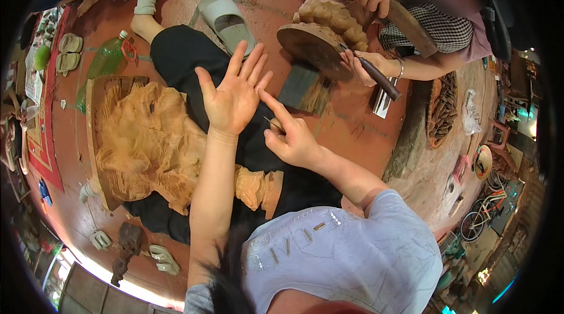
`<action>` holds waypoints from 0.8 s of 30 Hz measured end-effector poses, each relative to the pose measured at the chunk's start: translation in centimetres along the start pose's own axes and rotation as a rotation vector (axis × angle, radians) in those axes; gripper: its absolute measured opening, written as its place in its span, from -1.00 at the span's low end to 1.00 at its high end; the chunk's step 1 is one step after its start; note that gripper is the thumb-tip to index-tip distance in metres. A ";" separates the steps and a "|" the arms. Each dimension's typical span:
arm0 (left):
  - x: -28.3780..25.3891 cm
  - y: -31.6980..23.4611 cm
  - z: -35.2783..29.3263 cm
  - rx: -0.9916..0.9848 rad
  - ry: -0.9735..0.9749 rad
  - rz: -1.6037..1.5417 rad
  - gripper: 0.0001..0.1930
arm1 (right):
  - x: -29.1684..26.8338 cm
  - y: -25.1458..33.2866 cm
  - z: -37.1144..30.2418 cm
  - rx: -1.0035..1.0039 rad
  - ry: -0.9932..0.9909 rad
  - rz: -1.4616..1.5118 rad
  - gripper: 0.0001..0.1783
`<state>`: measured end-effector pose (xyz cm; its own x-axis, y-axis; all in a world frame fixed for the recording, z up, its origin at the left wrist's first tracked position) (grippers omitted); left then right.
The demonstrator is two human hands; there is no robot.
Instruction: The person sits on the floor and carves a large, irregular piece of wood resting on their lap using a small chisel. They hold the wood with one hand and carefully chip away at the surface with the other, while another person works nearby.
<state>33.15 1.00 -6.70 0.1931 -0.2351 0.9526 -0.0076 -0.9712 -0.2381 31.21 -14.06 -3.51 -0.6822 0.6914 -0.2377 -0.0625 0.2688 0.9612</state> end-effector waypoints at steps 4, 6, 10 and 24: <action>-0.3 -0.3 -0.1 -0.003 -0.012 -0.001 0.07 | 0.2 0.2 0.3 0.018 0.029 0.012 -0.12; -0.2 -0.3 -0.1 -0.005 -0.011 -0.029 0.08 | 0.5 0.0 0.4 -0.024 0.037 -0.005 -0.11; 0.7 -1.4 -0.8 0.049 -0.002 -0.068 0.05 | 0.3 1.5 1.0 0.019 0.038 0.030 -0.28; -1.4 -5.4 -16.6 0.092 -0.211 2.414 -0.45 | 2.7 2.6 2.3 0.017 0.180 0.437 -0.56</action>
<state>16.60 5.95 -3.58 -0.0288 -0.4483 -0.8934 -0.2466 0.8693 -0.4283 30.87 -9.93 -2.00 -0.7571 0.6157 0.2184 0.2697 -0.0099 0.9629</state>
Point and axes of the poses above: each hand's wrist, its own z-axis towards the middle knuckle, its own x-axis out of the palm, y = z × x, the point moved 3 cm from there along z, towards the middle knuckle
